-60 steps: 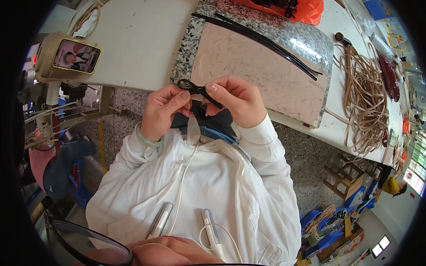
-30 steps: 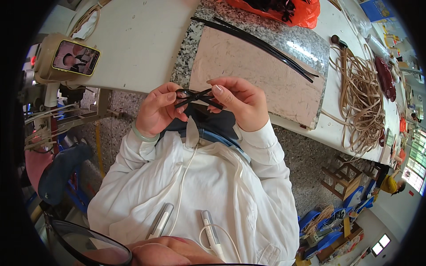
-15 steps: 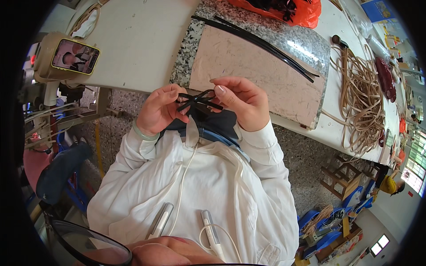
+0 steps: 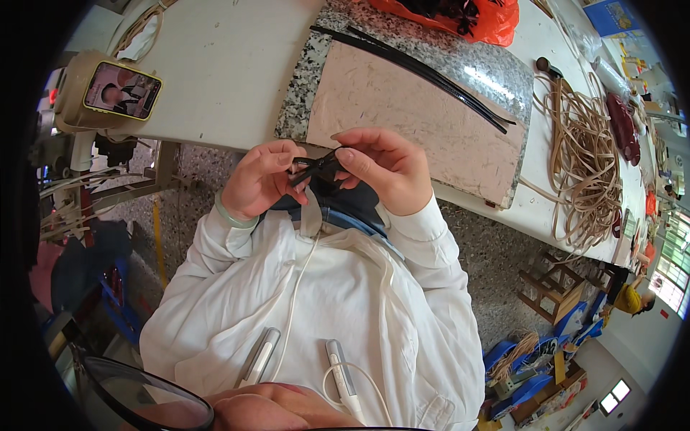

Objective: The person repeatedly folds and shapes black strips into bows by hand and places the finished bows into a bag.

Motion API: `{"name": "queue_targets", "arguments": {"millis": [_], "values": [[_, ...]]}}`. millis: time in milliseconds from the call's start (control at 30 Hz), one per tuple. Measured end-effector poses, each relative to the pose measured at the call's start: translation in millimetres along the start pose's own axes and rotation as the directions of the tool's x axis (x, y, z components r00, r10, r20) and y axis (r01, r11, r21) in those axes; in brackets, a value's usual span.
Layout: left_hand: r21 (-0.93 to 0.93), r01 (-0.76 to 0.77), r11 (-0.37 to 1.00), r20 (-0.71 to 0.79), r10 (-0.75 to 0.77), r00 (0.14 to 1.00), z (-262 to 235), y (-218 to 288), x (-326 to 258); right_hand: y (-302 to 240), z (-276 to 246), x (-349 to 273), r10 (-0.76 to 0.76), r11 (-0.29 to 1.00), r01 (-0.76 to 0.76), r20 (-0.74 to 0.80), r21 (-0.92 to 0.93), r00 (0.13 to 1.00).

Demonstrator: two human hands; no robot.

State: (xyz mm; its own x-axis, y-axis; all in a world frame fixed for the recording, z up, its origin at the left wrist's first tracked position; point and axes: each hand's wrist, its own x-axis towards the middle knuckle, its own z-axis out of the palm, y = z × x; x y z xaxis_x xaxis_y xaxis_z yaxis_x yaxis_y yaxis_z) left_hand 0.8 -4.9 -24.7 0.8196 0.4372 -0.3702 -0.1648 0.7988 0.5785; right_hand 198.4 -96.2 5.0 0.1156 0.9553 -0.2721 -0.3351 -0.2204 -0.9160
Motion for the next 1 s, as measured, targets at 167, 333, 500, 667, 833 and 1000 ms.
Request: {"name": "queue_targets", "arguments": {"millis": [167,333,500,667,833,1000], "values": [[-0.047,0.05,0.998,-0.005,-0.051,0.999,6.8,0.5,-0.5,-3.9,7.1,-2.3,0.008,0.997,-0.011,0.037,0.077,0.999],[-0.111,0.109,0.988,0.071,-0.102,0.992,7.6,-2.6,0.3,4.1,13.6,-5.2,-0.124,0.99,0.135,0.213,-0.037,0.969],[0.01,0.099,0.995,0.108,-0.1,0.989,17.5,1.8,-4.7,5.4,20.7,-8.1,-0.168,0.984,0.177,0.227,-0.019,0.959],[-0.107,0.145,0.984,0.179,-0.124,0.976,16.9,-3.5,-6.8,9.2,26.1,-12.1,-0.23,0.973,0.228,0.213,0.037,0.95],[-0.166,0.194,0.967,0.202,-0.159,0.966,19.0,-3.8,-6.8,11.3,25.6,-12.4,-0.223,0.975,0.212,0.223,0.074,0.949],[-0.121,0.16,0.98,0.215,-0.132,0.968,17.5,-1.8,-7.0,2.5,27.6,-15.0,-0.225,0.972,0.204,0.214,0.115,0.951]]}}
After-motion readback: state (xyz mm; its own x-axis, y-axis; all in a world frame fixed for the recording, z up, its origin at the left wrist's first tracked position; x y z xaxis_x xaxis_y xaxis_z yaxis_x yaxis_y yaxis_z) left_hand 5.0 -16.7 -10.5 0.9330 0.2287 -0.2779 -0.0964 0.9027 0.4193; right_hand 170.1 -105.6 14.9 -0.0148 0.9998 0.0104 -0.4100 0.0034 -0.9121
